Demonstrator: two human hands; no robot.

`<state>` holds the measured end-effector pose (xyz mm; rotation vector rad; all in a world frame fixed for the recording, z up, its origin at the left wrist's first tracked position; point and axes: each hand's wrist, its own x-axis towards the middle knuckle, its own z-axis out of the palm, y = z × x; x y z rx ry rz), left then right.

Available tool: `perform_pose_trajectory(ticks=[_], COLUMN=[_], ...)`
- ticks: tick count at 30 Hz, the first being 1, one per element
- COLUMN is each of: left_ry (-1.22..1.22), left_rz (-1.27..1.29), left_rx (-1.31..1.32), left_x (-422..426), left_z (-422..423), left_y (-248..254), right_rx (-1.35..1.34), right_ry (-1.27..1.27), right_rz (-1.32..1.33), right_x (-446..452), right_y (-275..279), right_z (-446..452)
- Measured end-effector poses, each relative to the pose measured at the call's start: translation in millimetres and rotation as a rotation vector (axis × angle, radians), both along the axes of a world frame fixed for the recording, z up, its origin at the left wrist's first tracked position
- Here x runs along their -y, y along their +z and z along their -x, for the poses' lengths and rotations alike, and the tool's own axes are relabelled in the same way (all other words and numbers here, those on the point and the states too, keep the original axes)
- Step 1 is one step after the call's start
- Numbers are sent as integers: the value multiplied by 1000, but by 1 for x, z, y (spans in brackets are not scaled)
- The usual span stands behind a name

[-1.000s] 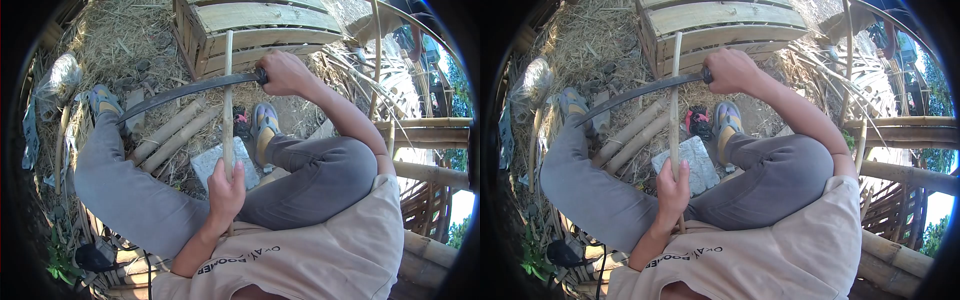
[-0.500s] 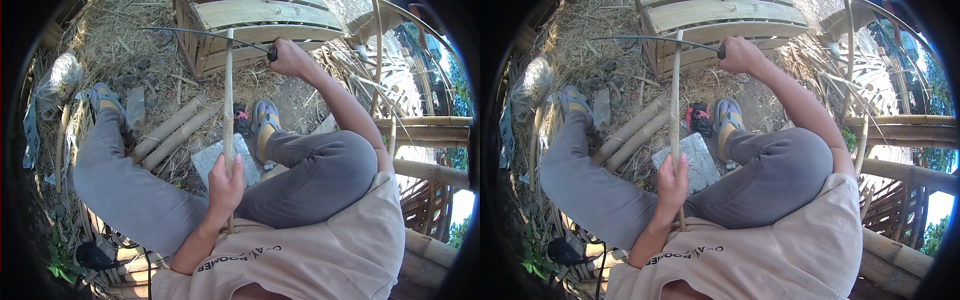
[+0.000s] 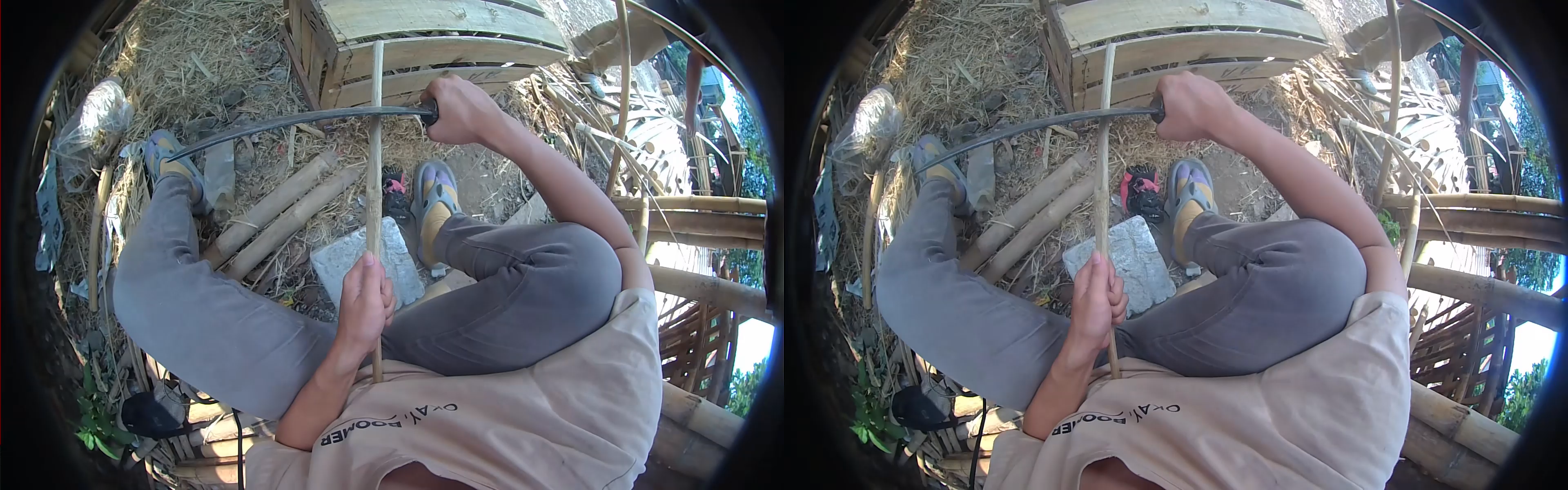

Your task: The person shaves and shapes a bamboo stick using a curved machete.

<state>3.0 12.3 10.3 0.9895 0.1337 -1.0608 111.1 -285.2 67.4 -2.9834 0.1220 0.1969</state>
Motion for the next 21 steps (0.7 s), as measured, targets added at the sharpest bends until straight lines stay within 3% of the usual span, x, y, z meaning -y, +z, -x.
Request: perform_pose_trajectory(ticks=[3,6,12,16,21], left_ry=[-4,-14,8,10,-3], left_rz=[-10,-11,-19,-19,-19], left_rx=[-4,-8,13,-1,8], left_x=[-1,-2,0,-1,0], left_z=[0,-1,1,1,0], left_y=[2,4,4,7,3], right_rx=[130,-26,73,75,157], right_ry=[16,-45,-5,-220,-105], right_rz=[-10,20,128,170,98], right_x=[3,6,13,58,59], right_y=[-6,6,3,9,-4], right_z=[2,-4,-3,-9,4])
